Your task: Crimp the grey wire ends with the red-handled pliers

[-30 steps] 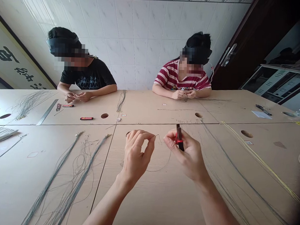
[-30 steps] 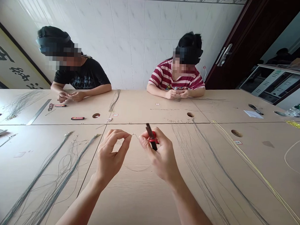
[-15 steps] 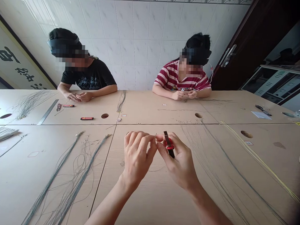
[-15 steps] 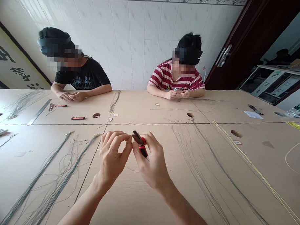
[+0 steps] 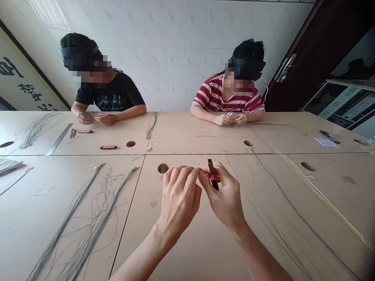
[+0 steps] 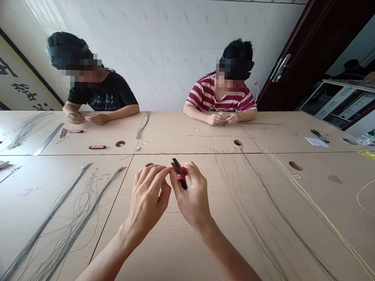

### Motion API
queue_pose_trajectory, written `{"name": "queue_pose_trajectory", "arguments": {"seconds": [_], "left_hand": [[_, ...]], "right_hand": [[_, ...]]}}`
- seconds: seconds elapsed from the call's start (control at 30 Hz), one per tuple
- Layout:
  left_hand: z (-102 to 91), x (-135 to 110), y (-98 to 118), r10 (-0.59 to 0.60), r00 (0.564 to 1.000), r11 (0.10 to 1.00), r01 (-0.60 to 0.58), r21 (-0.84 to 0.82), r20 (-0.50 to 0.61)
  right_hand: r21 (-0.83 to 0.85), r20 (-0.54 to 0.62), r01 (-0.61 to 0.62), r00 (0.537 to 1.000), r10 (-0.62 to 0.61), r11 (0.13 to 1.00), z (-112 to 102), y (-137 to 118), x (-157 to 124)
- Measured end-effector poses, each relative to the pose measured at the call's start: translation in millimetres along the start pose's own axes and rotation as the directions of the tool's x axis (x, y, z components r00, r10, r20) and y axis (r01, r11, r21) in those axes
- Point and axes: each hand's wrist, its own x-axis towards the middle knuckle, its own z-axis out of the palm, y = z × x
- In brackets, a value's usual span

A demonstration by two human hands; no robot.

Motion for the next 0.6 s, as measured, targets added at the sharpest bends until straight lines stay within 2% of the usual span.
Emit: {"name": "queue_pose_trajectory", "arguments": {"seconds": [0.17, 0.43, 0.53, 0.6], "left_hand": [[-3.9, 1, -2, -0.069, 0.996, 0.993, 0.074, -0.090, 0.050], [-7.3, 1, -3, -0.097, 0.993, 0.971, 0.109, -0.212, 0.065], [-12.6, 5, -3, -0.260, 0.962, 0.900, 0.271, -0.342, 0.078], [-16.9, 9, -4, -0.398, 0.898, 0.785, 0.438, -0.438, 0.186]], "right_hand": [[0.003, 0.046, 0.001, 0.999, -0.001, 1.000, -2, 5, 3], [0.023, 0.056, 0.000, 0.998, -0.001, 1.000, -9, 4, 6], [0.037, 0.067, -0.028, 0.997, 0.025, 0.999, -13, 3, 7], [0.055, 0.090, -0.043, 0.995, 0.038, 0.998, -15, 1, 7]]}}
